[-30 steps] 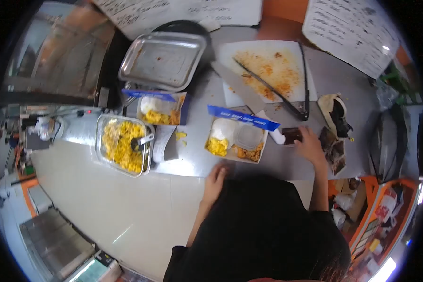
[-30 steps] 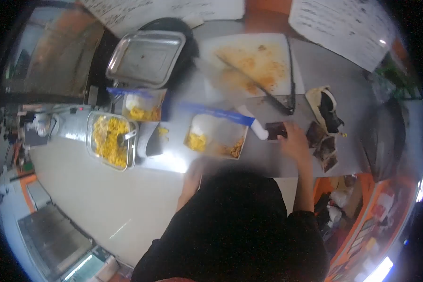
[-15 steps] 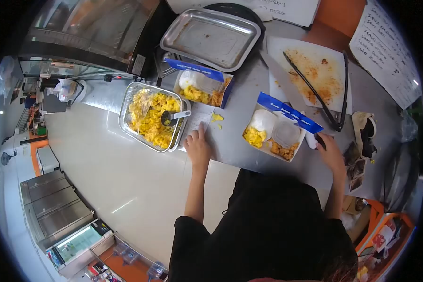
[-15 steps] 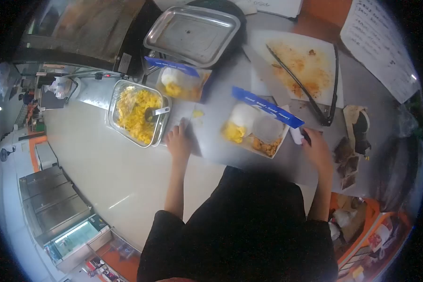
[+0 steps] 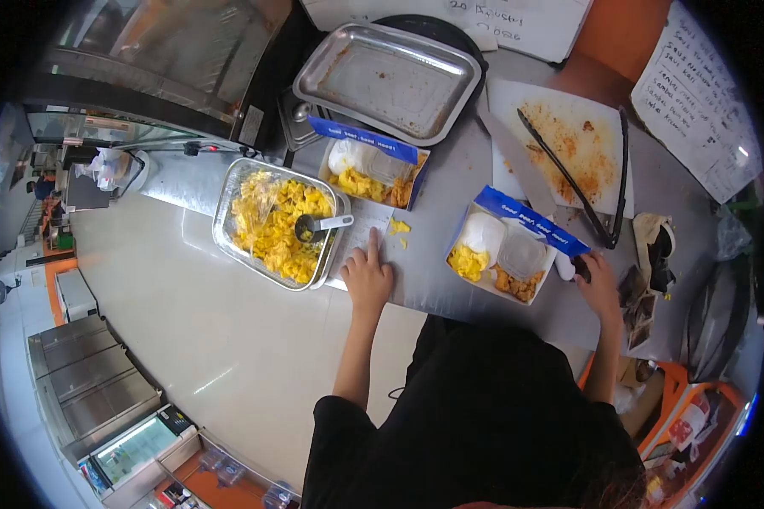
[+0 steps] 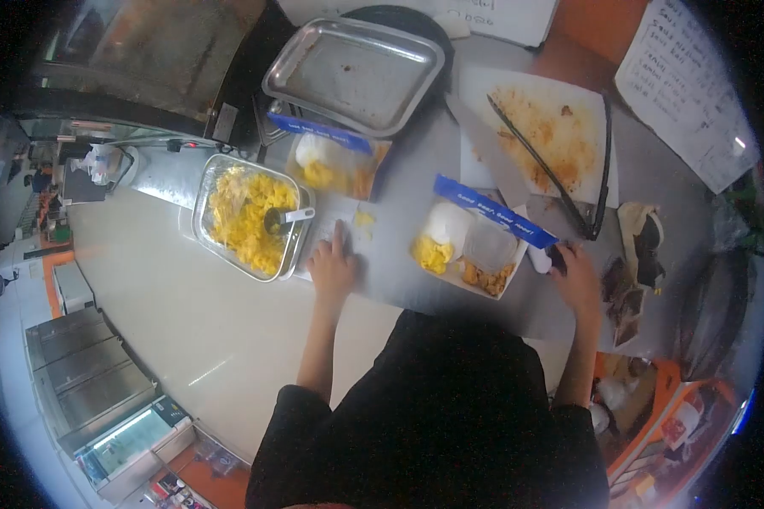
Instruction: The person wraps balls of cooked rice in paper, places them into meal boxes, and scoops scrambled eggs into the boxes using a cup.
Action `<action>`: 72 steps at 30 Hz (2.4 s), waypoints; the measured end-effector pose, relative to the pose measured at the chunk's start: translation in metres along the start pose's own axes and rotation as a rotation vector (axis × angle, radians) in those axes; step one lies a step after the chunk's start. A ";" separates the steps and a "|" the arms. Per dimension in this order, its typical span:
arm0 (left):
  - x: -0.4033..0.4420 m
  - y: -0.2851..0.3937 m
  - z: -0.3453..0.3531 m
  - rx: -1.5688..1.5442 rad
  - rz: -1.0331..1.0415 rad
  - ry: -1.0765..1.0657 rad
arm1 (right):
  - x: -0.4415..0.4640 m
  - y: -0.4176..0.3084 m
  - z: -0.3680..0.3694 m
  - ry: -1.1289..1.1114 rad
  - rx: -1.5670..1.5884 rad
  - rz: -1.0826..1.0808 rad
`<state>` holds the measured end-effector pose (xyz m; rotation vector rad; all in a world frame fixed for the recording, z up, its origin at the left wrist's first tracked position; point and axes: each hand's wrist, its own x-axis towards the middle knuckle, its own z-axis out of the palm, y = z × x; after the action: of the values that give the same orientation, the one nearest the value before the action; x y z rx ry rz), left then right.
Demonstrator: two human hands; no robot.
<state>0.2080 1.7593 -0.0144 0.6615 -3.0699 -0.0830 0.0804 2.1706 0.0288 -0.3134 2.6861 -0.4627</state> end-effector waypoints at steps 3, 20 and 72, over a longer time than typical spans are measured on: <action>0.002 0.002 0.001 0.006 -0.004 0.017 | 0.002 0.011 0.009 0.044 0.024 -0.059; -0.094 -0.123 0.068 -1.295 -0.734 0.459 | -0.052 0.103 -0.089 1.189 0.714 0.475; -0.139 0.158 -0.257 -2.112 -0.229 0.384 | -0.166 0.588 -0.020 1.305 2.150 0.158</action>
<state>0.2724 1.9472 0.2516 0.5095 -1.0937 -2.1486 0.1330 2.7640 -0.1093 1.0536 1.0469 -3.4719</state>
